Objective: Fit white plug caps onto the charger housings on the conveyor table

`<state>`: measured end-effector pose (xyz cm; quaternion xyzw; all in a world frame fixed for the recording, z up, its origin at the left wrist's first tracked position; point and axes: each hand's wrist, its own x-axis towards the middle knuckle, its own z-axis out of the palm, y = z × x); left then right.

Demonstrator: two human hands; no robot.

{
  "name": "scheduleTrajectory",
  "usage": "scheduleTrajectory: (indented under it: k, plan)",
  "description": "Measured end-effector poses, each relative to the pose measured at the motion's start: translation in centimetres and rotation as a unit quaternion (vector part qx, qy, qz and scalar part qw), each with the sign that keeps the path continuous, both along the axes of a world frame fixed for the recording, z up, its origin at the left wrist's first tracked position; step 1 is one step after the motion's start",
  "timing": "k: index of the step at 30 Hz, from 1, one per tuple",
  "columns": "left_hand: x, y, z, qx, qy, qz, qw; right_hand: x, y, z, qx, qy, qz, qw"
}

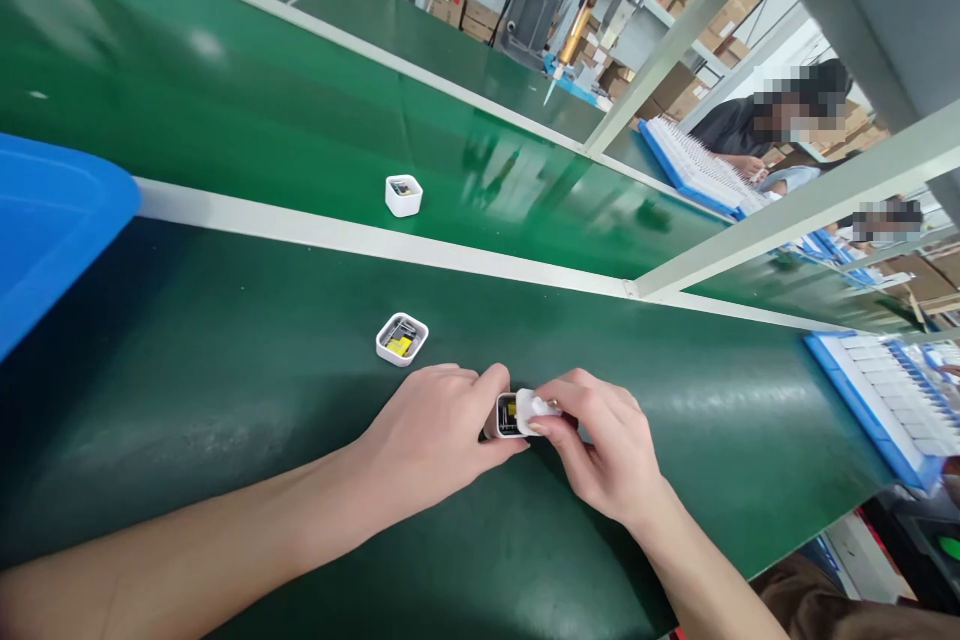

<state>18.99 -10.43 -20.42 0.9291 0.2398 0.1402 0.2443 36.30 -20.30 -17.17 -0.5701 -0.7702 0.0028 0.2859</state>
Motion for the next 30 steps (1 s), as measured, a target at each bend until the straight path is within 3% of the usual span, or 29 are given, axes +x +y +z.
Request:
scheduleTrajectory:
  k: [6, 23, 30]
  plan:
    - [0.0, -0.1, -0.4, 0.019, -0.020, 0.005, 1.000, 0.1, 0.4, -0.5, -0.018, -0.022, 0.045, 0.999]
    - [0.0, -0.2, -0.4, 0.028, -0.038, -0.005, 0.999, -0.1, 0.3, -1.0, -0.025, -0.032, 0.058, 0.998]
    - [0.0, -0.1, -0.3, 0.025, -0.015, -0.002, 1.000, 0.3, 0.8, 0.2, -0.107, -0.021, 0.063, 0.992]
